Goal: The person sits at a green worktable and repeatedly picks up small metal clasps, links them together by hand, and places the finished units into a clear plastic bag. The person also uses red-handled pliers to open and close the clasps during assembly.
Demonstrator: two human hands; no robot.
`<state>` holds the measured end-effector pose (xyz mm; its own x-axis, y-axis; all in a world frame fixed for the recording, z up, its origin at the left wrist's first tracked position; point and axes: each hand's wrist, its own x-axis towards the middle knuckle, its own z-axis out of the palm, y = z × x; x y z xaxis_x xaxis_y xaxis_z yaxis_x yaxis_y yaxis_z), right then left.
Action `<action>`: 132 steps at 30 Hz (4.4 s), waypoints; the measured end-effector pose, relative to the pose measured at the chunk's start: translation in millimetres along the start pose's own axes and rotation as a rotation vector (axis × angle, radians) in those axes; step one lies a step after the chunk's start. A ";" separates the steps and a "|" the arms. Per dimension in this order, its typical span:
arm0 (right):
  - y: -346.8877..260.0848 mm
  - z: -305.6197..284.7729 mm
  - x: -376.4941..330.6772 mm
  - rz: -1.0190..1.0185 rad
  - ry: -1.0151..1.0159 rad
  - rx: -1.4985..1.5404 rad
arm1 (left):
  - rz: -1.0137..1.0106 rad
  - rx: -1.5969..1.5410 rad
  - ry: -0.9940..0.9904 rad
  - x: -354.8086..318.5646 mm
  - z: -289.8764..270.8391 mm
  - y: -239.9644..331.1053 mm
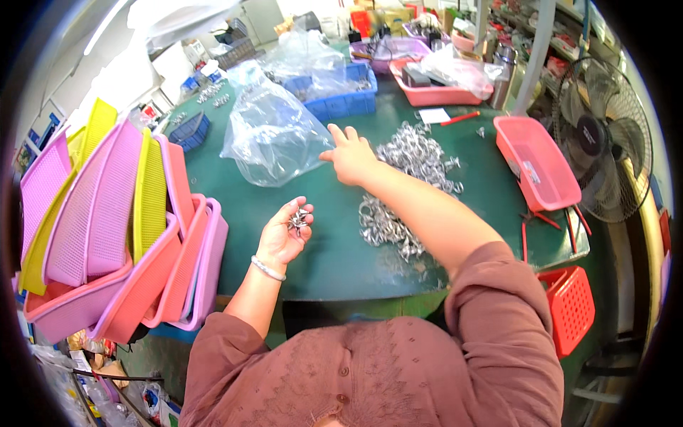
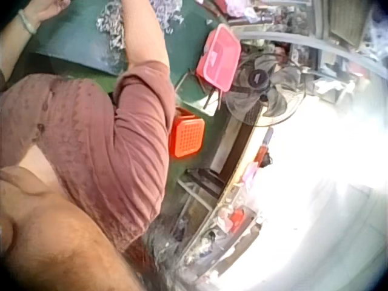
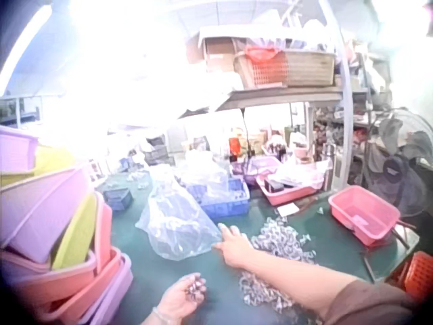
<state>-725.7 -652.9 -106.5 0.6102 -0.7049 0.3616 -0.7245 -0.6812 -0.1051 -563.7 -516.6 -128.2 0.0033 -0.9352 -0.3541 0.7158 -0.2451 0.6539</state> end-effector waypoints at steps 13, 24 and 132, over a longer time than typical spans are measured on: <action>-11.1 -36.9 92.0 0.207 0.089 1.119 | 0.426 0.317 0.095 101.9 41.5 155.8; -3.6 -147.8 119.9 0.438 0.106 1.620 | 0.016 2.232 0.110 -33.1 140.1 218.0; -50.0 -41.1 66.5 -0.304 0.199 0.407 | 0.489 1.854 0.370 48.0 109.3 215.8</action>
<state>-662.1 -657.5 -39.1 0.6717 -0.4405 0.5957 -0.3183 -0.8976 -0.3049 -485.3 -642.3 69.0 0.2407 -0.9645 0.1083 -0.8924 -0.1760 0.4155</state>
